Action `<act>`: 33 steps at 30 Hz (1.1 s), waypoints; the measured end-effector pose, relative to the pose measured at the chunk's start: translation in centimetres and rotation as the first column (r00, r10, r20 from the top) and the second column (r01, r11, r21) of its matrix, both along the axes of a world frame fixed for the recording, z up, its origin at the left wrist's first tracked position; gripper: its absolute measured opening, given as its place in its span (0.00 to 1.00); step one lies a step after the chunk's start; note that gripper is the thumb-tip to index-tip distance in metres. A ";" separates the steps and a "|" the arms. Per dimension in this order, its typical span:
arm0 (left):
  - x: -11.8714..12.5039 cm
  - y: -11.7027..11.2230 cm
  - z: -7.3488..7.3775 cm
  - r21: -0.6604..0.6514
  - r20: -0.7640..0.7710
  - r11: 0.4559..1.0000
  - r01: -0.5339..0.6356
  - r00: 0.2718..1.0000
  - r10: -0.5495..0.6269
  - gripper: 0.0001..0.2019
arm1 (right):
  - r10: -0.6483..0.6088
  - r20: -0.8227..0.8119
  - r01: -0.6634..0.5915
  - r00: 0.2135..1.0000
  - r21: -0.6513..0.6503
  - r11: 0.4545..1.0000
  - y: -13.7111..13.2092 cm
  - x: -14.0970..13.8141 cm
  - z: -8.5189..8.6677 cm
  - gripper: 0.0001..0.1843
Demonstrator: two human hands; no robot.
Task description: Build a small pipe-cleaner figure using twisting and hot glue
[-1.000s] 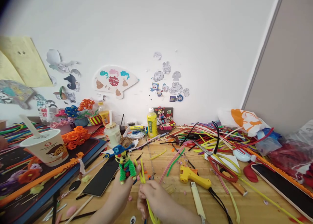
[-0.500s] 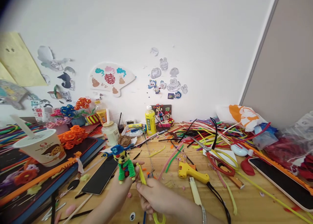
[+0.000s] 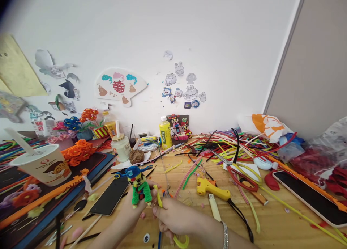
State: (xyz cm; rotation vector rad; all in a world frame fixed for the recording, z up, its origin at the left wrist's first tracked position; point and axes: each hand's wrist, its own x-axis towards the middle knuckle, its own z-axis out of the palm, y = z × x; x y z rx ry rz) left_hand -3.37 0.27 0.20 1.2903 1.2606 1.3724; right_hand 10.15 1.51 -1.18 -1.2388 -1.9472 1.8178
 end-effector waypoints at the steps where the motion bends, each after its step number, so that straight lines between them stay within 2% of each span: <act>1: 0.0 0.0 0.1 0.003 -0.015 1.000 0.020 1.000 -0.020 0.08 | -0.010 0.024 0.010 1.000 -0.001 1.000 0.0 0.0 0.1 0.12; 5: 0.1 0.0 0.0 0.007 -0.026 0.999 0.052 0.998 -0.051 0.08 | -0.038 0.050 0.036 0.998 0.041 0.998 -0.1 0.2 0.2 0.14; 8: 0.1 0.1 -0.3 -0.005 0.026 1.000 0.007 1.000 -0.007 0.09 | -0.019 0.007 0.019 1.000 0.088 0.996 -0.2 0.3 0.2 0.17; 10: 0.1 0.3 -0.4 -0.052 0.108 0.998 -0.028 0.994 0.034 0.10 | -0.020 -0.080 0.031 0.997 0.128 0.991 -0.3 0.3 0.2 0.19; 13: -0.2 0.9 -0.3 -0.107 0.307 0.993 -0.039 0.949 0.071 0.10 | -0.086 -0.246 0.136 0.966 0.195 0.971 -0.4 0.2 0.3 0.21; 16: -0.7 1.7 0.1 -0.022 0.501 0.999 -0.046 0.864 0.051 0.10 | -0.163 -0.305 0.236 0.938 0.220 0.947 -0.1 0.1 0.3 0.23; 19: -1.4 2.3 0.5 0.032 0.578 0.999 -0.043 0.816 0.016 0.10 | -0.213 -0.333 0.285 0.918 0.183 0.941 0.3 0.0 0.2 0.23; 23: -2.1 2.6 0.7 0.066 0.637 0.997 -0.038 0.771 -0.013 0.08 | -0.343 -0.372 0.377 0.863 0.021 0.926 0.9 -0.1 0.3 0.23; 27: -2.3 2.6 0.8 0.093 0.656 0.995 -0.032 0.754 -0.037 0.07 | -0.408 -0.427 0.428 0.807 -0.053 0.902 1.5 0.1 0.3 0.22; 33: -2.5 2.5 1.1 0.103 0.659 0.994 -0.034 0.751 -0.042 0.08 | -0.381 -0.423 0.427 0.822 0.017 0.904 1.9 0.8 0.0 0.22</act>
